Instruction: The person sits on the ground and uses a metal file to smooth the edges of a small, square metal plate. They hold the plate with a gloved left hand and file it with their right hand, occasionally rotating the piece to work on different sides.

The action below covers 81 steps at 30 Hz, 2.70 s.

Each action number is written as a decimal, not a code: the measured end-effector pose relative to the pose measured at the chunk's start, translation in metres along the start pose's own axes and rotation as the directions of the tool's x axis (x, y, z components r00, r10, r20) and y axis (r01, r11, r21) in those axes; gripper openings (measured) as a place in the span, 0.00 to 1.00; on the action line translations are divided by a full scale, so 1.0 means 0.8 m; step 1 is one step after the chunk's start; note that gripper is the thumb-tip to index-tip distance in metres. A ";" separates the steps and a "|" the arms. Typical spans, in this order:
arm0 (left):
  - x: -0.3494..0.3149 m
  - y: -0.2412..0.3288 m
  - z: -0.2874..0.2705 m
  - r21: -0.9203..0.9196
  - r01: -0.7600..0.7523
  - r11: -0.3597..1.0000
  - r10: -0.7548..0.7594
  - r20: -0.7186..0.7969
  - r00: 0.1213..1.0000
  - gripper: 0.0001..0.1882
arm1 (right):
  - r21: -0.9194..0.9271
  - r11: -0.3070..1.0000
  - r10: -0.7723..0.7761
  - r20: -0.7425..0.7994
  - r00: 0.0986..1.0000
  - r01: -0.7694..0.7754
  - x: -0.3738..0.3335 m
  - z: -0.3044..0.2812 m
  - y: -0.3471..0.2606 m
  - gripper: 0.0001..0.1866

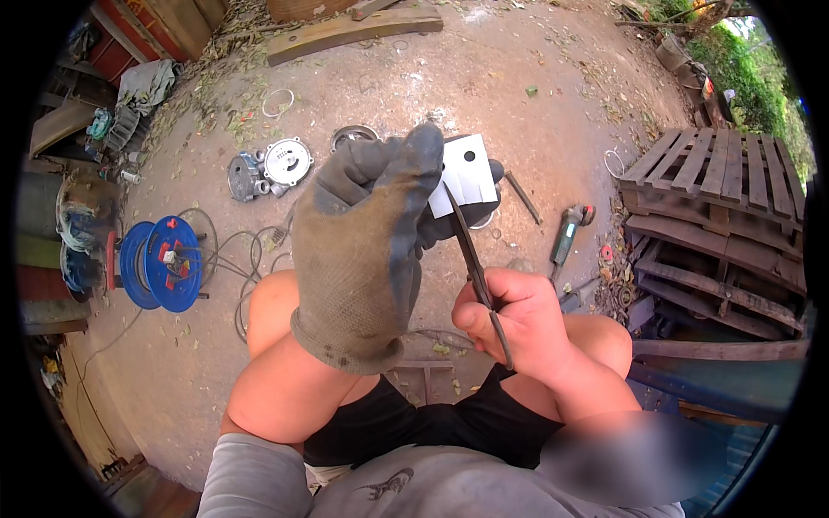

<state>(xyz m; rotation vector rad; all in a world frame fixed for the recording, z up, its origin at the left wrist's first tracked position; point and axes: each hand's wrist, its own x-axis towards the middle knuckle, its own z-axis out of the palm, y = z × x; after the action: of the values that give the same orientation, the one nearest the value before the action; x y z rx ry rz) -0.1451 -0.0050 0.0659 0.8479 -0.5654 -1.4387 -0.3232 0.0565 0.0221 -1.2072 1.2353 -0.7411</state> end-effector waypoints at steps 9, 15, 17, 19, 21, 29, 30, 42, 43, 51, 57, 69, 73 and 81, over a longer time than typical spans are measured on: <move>0.002 -0.002 -0.003 0.009 0.002 1.000 -0.003 0.017 1.000 0.14 | -0.051 0.999 0.004 -0.013 1.000 -0.004 0.001 0.002 -0.003 0.22; 0.002 0.008 -0.002 -0.035 0.030 0.999 -0.029 0.039 0.999 0.16 | -0.115 0.991 -0.065 -0.013 0.998 0.063 0.002 -0.002 0.001 0.24; 0.002 0.007 -0.003 -0.019 0.015 1.000 -0.015 -0.007 1.000 0.17 | -0.234 0.966 -0.120 -0.036 0.992 0.109 0.002 -0.004 -0.003 0.26; 0.000 0.007 -0.003 -0.010 0.006 1.000 -0.006 -0.020 1.000 0.17 | -0.328 0.933 -0.178 -0.060 0.982 0.149 0.002 -0.005 -0.007 0.28; -0.003 0.008 -0.002 -0.012 0.002 1.000 -0.002 -0.013 1.000 0.17 | -0.401 0.898 -0.229 -0.077 0.970 0.180 0.002 -0.007 -0.008 0.30; -0.005 0.006 0.000 -0.012 -0.018 1.000 0.018 -0.026 1.000 0.16 | -0.442 0.879 -0.240 -0.090 0.967 0.177 0.003 -0.008 -0.005 0.30; -0.005 0.004 -0.001 -0.013 -0.022 1.000 0.021 -0.025 0.999 0.16 | -0.442 0.879 -0.244 -0.088 0.966 0.182 0.003 -0.008 -0.004 0.30; -0.008 0.000 -0.003 -0.043 -0.039 0.998 0.040 0.025 0.999 0.13 | -0.439 0.874 -0.270 -0.087 0.959 0.207 0.001 -0.015 -0.003 0.30; -0.008 0.000 -0.004 -0.034 -0.033 0.999 0.034 0.014 0.999 0.12 | -0.436 0.878 -0.261 -0.089 0.961 0.198 0.001 -0.015 -0.006 0.30; -0.011 -0.002 -0.003 -0.034 -0.053 0.998 0.054 0.039 0.998 0.12 | -0.441 0.875 -0.265 -0.092 0.960 0.199 0.001 -0.018 -0.003 0.30; -0.010 -0.001 -0.005 -0.023 -0.062 0.998 0.063 0.045 0.997 0.13 | -0.465 0.863 -0.271 -0.094 0.958 0.199 0.002 -0.019 -0.004 0.30; -0.012 0.001 -0.001 -0.007 -0.070 0.998 0.070 0.034 0.997 0.14 | -0.491 0.845 -0.298 -0.100 0.949 0.213 0.002 -0.019 -0.007 0.30; -0.014 0.000 -0.006 -0.053 -0.079 0.996 0.082 0.059 0.995 0.14 | -0.501 0.830 -0.330 -0.084 0.940 0.247 0.002 -0.021 -0.008 0.30; -0.020 0.000 0.001 -0.036 -0.089 0.995 0.089 0.014 0.996 0.10 | -0.497 0.818 -0.377 -0.086 0.922 0.288 0.004 -0.020 -0.003 0.29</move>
<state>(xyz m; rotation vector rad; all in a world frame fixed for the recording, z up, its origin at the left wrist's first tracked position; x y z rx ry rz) -0.1470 0.0105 0.0689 0.7752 -0.5809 -1.3714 -0.3370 0.0484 0.0247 -1.8344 1.4242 -0.8438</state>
